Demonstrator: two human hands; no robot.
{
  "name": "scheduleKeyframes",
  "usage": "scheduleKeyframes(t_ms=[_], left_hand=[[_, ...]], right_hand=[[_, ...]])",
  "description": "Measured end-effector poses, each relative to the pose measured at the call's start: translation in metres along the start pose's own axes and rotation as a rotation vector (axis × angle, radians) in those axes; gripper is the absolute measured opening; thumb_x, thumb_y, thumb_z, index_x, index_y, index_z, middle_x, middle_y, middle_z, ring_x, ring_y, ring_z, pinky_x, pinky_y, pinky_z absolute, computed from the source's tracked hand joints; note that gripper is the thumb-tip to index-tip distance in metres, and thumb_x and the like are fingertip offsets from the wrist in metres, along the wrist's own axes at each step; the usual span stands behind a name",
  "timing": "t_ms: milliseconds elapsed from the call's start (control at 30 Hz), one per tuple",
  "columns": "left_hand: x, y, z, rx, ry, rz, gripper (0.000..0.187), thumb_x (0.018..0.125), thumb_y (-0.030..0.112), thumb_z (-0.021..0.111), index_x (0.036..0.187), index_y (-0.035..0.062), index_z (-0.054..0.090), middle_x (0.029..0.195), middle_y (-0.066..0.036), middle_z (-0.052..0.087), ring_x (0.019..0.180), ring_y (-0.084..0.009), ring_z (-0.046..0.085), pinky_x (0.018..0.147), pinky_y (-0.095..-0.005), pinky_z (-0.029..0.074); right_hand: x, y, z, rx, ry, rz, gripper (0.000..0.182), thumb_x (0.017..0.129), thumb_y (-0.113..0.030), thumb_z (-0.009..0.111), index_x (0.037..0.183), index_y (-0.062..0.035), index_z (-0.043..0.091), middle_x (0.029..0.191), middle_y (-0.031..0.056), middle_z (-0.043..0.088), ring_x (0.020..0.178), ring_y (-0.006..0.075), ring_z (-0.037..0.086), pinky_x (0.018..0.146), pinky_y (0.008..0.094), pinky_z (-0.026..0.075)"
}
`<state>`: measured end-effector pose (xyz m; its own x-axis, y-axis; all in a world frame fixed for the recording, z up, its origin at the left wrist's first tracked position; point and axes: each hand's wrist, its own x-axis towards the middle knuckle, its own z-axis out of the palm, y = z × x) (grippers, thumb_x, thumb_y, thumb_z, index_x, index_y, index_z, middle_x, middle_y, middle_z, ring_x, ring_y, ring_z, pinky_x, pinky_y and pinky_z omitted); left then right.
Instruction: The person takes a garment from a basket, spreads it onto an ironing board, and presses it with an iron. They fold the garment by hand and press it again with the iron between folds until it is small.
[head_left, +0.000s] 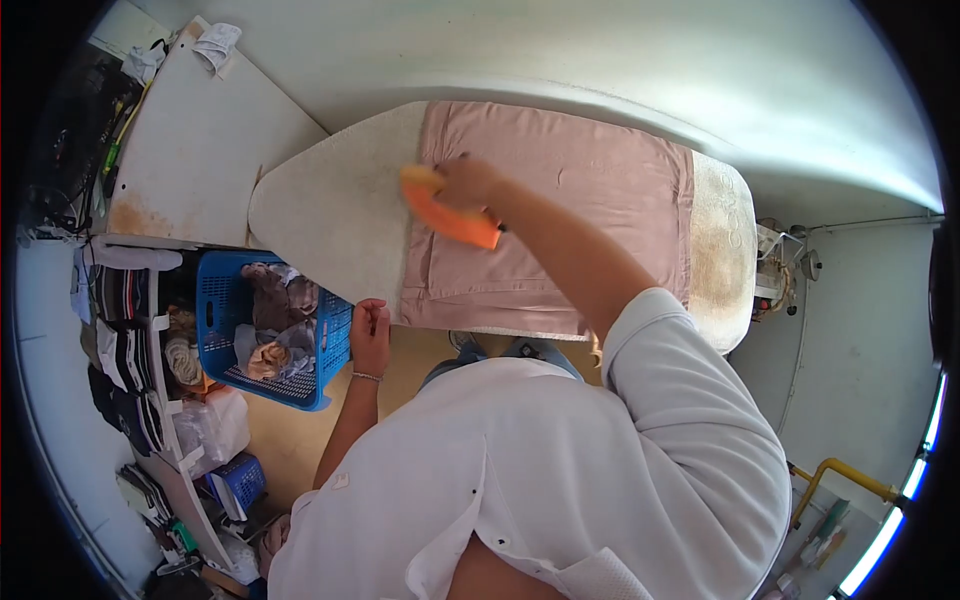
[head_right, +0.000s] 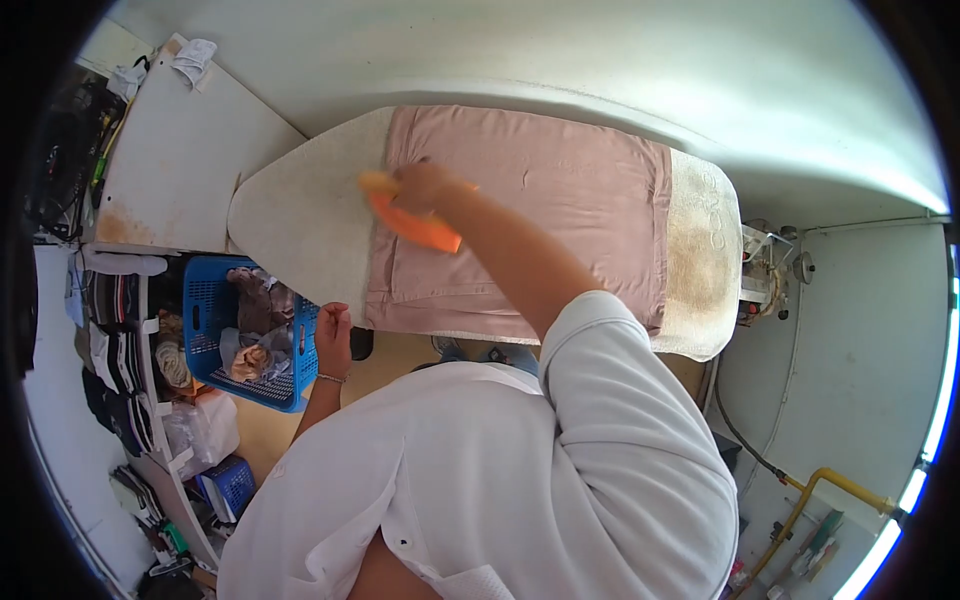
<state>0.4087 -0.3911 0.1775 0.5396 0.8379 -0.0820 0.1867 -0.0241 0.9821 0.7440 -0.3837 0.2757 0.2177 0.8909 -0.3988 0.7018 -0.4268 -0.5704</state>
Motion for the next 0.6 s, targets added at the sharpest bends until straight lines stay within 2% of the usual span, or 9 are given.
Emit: scheduleKeyframes(t_ms=[33,100,133,200,300,433,500,533,600], left_hand=[[0.001,-0.002,-0.005,-0.009,-0.004,0.002,0.022,0.089,0.023,0.062,0.102,0.0073,0.053,0.074,0.001,0.049,0.063,-0.0055,0.045,0.057,-0.0203,0.039],[0.001,-0.006,-0.014,-0.671,-0.057,-0.189,0.044,0.089,0.047,0.054,0.112,0.0095,0.055,0.083,-0.001,0.054,0.073,-0.0083,0.053,0.064,-0.0219,0.043],[0.002,0.006,-0.011,-0.684,-0.076,-0.191,0.044,0.089,0.047,0.054,0.112,0.0095,0.055,0.083,-0.001,0.054,0.073,-0.0083,0.053,0.064,-0.0219,0.043],[0.004,0.05,-0.005,-1.515,-0.194,-0.507,0.068,0.084,0.066,0.046,0.127,0.0125,0.05,0.095,-0.002,0.059,0.08,-0.0123,0.058,0.073,-0.0282,0.048],[0.012,0.069,0.006,-1.725,-0.197,-0.648,0.076,0.08,0.068,0.049,0.134,0.0145,0.045,0.106,-0.001,0.059,0.086,-0.0141,0.06,0.081,-0.0336,0.048],[0.027,0.071,0.024,-1.446,-0.241,-0.698,0.068,0.082,0.065,0.049,0.128,0.0148,0.051,0.106,-0.001,0.06,0.081,-0.0124,0.058,0.077,-0.0317,0.047],[0.039,0.033,0.023,-1.077,-0.2,-0.586,0.061,0.083,0.063,0.047,0.121,0.0162,0.056,0.097,0.002,0.058,0.077,-0.0098,0.054,0.071,-0.0299,0.046],[0.041,0.025,0.025,-1.071,-0.21,-0.558,0.061,0.083,0.063,0.047,0.121,0.0162,0.056,0.097,0.002,0.058,0.077,-0.0098,0.054,0.071,-0.0299,0.046],[0.045,0.014,0.027,-0.746,0.08,-0.44,0.053,0.084,0.06,0.048,0.114,0.0178,0.059,0.088,0.005,0.055,0.069,-0.0086,0.049,0.064,-0.0271,0.042]], right_hand=[[0.003,-0.006,0.02,-0.112,-0.027,-0.079,0.046,0.078,-0.034,0.065,0.116,-0.0088,0.06,0.102,0.0143,0.066,0.095,0.0299,0.064,0.082,0.0423,0.05],[-0.038,-0.034,0.041,-0.059,-0.015,-0.134,0.044,0.078,-0.034,0.064,0.115,-0.0094,0.06,0.103,0.0152,0.066,0.097,0.0314,0.063,0.083,0.0435,0.049],[-0.054,-0.04,0.05,-0.054,-0.028,-0.103,0.044,0.079,-0.033,0.064,0.115,-0.0098,0.059,0.103,0.0158,0.066,0.097,0.0318,0.063,0.083,0.0432,0.049],[-0.08,-0.034,0.053,-0.051,-0.02,-0.033,0.044,0.079,-0.033,0.064,0.116,-0.0103,0.059,0.103,0.0163,0.065,0.096,0.0322,0.063,0.083,0.0429,0.049],[-0.121,0.001,0.039,0.045,0.155,0.169,0.043,0.081,-0.032,0.062,0.116,-0.0088,0.058,0.103,0.0175,0.065,0.096,0.0329,0.063,0.083,0.0428,0.049],[-0.192,0.098,0.0,0.171,0.45,0.63,0.038,0.082,-0.031,0.059,0.113,-0.0075,0.058,0.103,0.0192,0.065,0.097,0.0338,0.063,0.082,0.0452,0.048],[-0.236,0.164,-0.01,0.189,0.639,0.749,0.036,0.08,-0.027,0.062,0.107,-0.0037,0.062,0.099,0.021,0.066,0.095,0.0357,0.063,0.081,0.0441,0.048],[-0.264,0.181,-0.015,0.211,0.756,0.837,0.036,0.08,-0.029,0.06,0.102,-0.0002,0.063,0.099,0.0222,0.065,0.095,0.0367,0.063,0.082,0.045,0.048],[-0.313,0.248,-0.016,0.132,0.826,0.986,0.039,0.08,-0.033,0.059,0.098,0.002,0.064,0.097,0.0237,0.065,0.094,0.037,0.063,0.081,0.046,0.049]])
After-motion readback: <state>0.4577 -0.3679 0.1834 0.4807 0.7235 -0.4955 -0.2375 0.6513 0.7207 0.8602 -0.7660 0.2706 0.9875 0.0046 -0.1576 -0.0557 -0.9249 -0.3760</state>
